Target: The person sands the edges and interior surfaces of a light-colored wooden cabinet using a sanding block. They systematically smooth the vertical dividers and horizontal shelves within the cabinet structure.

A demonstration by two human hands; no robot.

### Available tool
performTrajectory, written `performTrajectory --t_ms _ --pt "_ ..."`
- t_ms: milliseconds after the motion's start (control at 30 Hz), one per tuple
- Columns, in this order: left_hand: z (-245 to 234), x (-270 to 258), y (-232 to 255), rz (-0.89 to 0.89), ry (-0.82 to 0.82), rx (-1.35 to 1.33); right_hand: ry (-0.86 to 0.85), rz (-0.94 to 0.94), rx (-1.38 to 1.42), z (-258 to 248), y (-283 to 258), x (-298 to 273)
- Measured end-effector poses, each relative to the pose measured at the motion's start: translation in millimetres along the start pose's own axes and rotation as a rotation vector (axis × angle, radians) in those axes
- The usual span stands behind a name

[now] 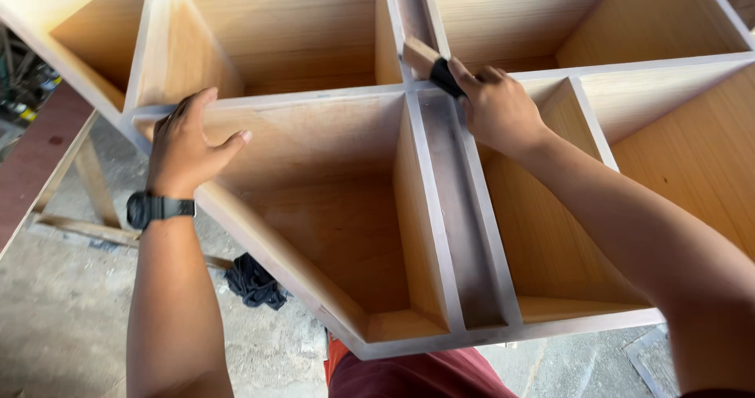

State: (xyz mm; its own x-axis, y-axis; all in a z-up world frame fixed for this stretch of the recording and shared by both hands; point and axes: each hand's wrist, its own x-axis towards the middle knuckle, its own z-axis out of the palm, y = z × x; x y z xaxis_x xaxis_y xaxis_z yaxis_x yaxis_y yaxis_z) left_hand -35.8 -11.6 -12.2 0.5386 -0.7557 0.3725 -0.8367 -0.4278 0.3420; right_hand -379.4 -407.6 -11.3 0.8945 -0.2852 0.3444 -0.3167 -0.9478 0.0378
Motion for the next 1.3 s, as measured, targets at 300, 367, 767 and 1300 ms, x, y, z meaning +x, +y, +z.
performTrajectory --t_ms 300,367,767,1300 --pt "11 0 -14 0.097 0.127 -0.011 0.073 -0.043 -0.024 -20 -1 -17" --pt "8 1 -10 0.069 0.117 -0.014 0.071 -0.021 -0.021 -19 -6 -16" --pt "-2 -1 6 0.027 0.072 -0.094 -0.041 0.071 0.003 -10 -17 -19" --pt "-2 -4 5 0.039 0.044 -0.090 -0.059 0.261 -0.047 4 -23 27"
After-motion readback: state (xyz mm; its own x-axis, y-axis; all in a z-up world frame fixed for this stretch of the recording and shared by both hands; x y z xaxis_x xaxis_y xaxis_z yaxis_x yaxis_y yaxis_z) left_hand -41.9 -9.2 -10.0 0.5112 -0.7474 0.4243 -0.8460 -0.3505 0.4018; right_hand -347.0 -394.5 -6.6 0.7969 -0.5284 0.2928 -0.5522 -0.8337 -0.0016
